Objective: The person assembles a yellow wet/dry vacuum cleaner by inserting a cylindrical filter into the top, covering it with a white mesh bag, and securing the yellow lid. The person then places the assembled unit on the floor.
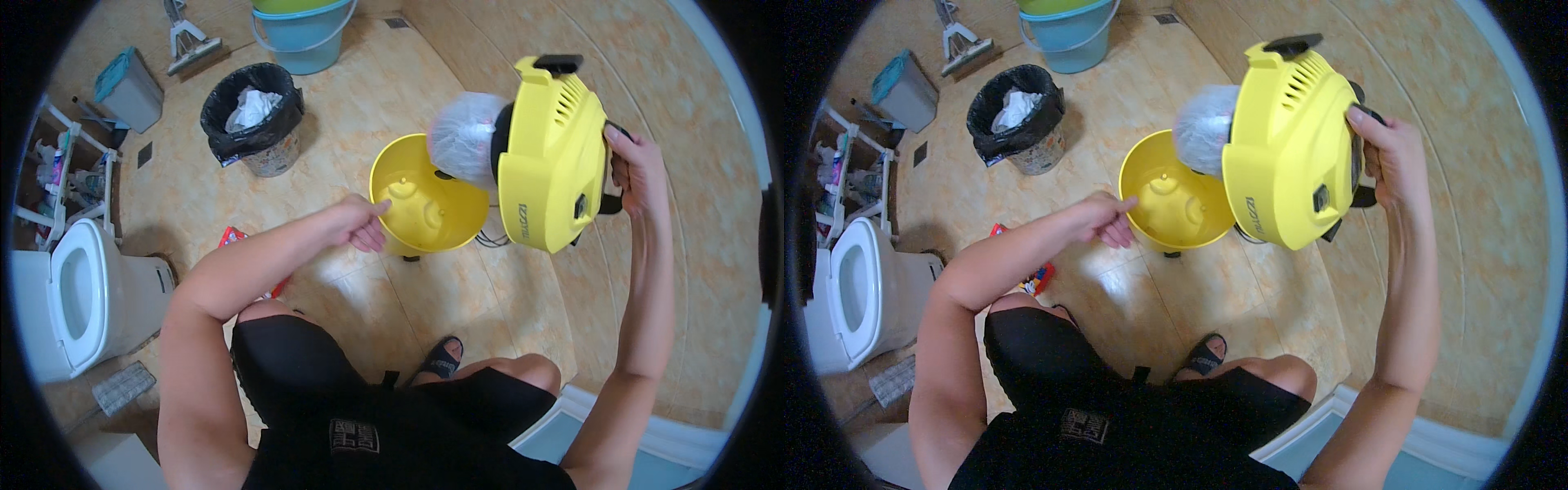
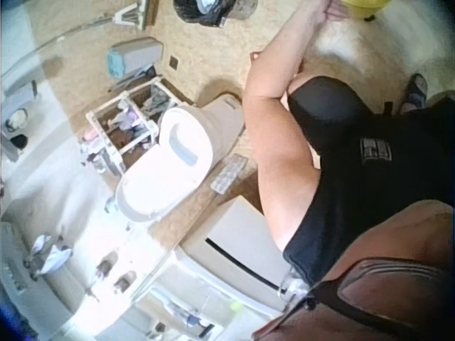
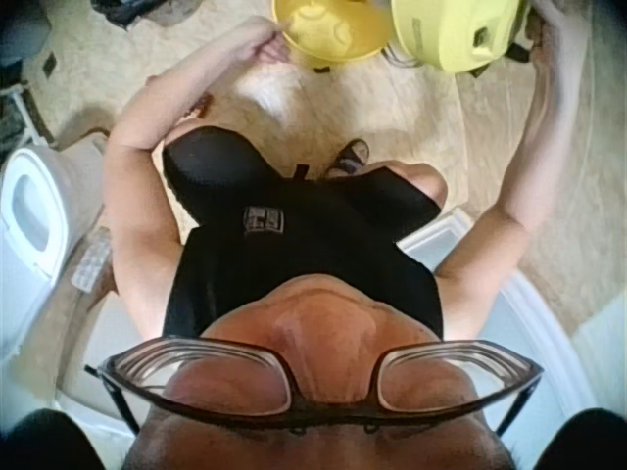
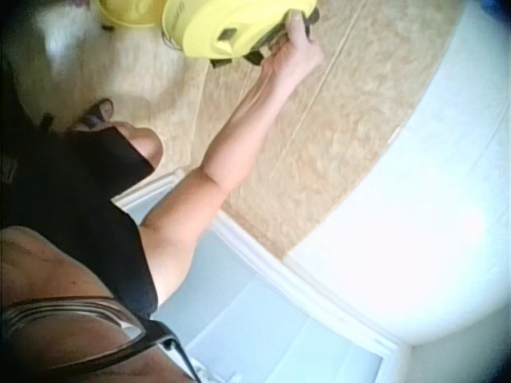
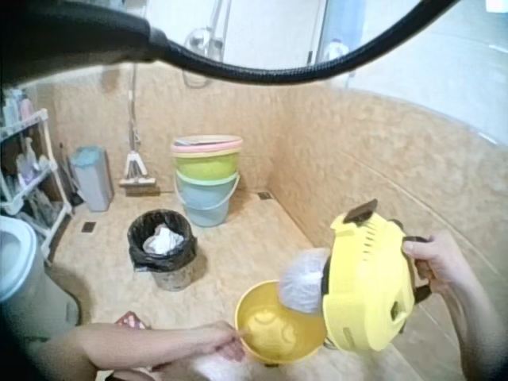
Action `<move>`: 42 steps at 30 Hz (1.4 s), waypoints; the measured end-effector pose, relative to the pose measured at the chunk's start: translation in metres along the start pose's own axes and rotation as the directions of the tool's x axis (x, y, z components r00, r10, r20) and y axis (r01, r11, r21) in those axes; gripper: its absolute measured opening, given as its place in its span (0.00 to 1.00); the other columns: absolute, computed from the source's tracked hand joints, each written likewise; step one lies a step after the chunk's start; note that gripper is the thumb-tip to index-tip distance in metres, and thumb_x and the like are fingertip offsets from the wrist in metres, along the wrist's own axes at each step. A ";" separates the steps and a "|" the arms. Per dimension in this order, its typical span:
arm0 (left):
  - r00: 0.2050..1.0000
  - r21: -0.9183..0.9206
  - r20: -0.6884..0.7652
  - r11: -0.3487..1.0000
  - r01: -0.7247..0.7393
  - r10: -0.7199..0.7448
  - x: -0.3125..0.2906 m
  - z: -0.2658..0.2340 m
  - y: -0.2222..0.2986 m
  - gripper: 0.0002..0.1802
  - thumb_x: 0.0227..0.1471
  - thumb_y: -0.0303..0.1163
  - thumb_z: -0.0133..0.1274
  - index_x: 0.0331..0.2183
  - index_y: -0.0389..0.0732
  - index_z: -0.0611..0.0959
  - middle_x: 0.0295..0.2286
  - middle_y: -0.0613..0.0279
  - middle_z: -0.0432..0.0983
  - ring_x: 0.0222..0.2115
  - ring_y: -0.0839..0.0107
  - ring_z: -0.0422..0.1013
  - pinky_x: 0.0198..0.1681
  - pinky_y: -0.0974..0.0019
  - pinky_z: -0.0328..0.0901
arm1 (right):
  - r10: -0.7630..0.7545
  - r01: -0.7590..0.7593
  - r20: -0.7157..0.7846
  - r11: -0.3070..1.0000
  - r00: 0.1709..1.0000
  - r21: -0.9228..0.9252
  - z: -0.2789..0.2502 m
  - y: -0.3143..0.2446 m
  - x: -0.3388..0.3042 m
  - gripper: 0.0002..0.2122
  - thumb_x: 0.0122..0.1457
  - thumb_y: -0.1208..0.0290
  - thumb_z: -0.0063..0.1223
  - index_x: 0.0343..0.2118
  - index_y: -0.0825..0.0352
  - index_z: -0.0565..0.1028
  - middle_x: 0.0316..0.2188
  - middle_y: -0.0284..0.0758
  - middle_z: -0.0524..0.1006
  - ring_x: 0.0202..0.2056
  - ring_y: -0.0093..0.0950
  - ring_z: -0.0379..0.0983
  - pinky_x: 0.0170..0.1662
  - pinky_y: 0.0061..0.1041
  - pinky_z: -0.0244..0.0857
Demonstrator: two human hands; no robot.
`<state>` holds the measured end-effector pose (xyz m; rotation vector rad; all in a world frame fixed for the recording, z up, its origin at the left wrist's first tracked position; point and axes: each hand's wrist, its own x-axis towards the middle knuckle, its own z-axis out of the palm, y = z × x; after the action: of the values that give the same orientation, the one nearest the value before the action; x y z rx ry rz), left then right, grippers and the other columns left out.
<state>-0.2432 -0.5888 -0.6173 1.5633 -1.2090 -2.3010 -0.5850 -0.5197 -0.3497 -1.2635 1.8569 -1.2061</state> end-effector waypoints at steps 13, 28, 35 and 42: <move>0.947 0.031 0.056 0.947 -0.319 0.317 0.031 -0.018 0.002 0.12 0.57 0.29 0.46 0.25 0.32 0.77 0.18 0.52 0.77 0.19 0.63 0.76 0.19 0.64 0.70 | 0.121 -0.077 0.195 0.973 0.973 -0.218 0.049 -0.043 0.001 0.15 0.48 0.62 0.65 0.23 0.70 0.75 0.12 0.25 0.69 0.10 0.13 0.55 0.14 0.16 0.45; 0.947 -0.172 0.171 0.955 -0.241 0.270 0.000 0.010 -0.005 0.16 0.58 0.32 0.48 0.36 0.24 0.72 0.31 0.39 0.76 0.27 0.51 0.77 0.27 0.56 0.73 | 0.208 0.021 0.372 0.850 0.905 -0.526 0.150 0.005 -0.010 0.13 0.48 0.69 0.64 0.32 0.75 0.79 0.25 0.36 0.80 0.25 0.21 0.77 0.31 0.21 0.71; 0.959 -0.155 0.096 0.956 -0.250 0.266 0.007 -0.005 -0.008 0.13 0.54 0.27 0.49 0.40 0.30 0.71 0.34 0.42 0.74 0.30 0.50 0.75 0.28 0.53 0.73 | 0.204 0.034 0.362 0.832 0.910 -0.554 0.167 0.021 -0.013 0.13 0.49 0.68 0.65 0.31 0.76 0.79 0.25 0.36 0.80 0.24 0.21 0.76 0.30 0.21 0.71; 0.969 -0.126 0.038 0.963 -0.237 0.244 0.009 -0.004 -0.008 0.12 0.53 0.27 0.49 0.40 0.35 0.71 0.36 0.47 0.72 0.32 0.55 0.73 0.30 0.53 0.72 | 0.214 0.068 0.359 0.772 0.908 -0.632 0.175 0.029 -0.007 0.15 0.48 0.64 0.64 0.33 0.74 0.80 0.25 0.36 0.81 0.25 0.22 0.78 0.31 0.23 0.71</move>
<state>-0.2416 -0.5905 -0.6298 1.2471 -1.1737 -2.2247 -0.4479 -0.5715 -0.4495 -1.6152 2.0138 -0.1889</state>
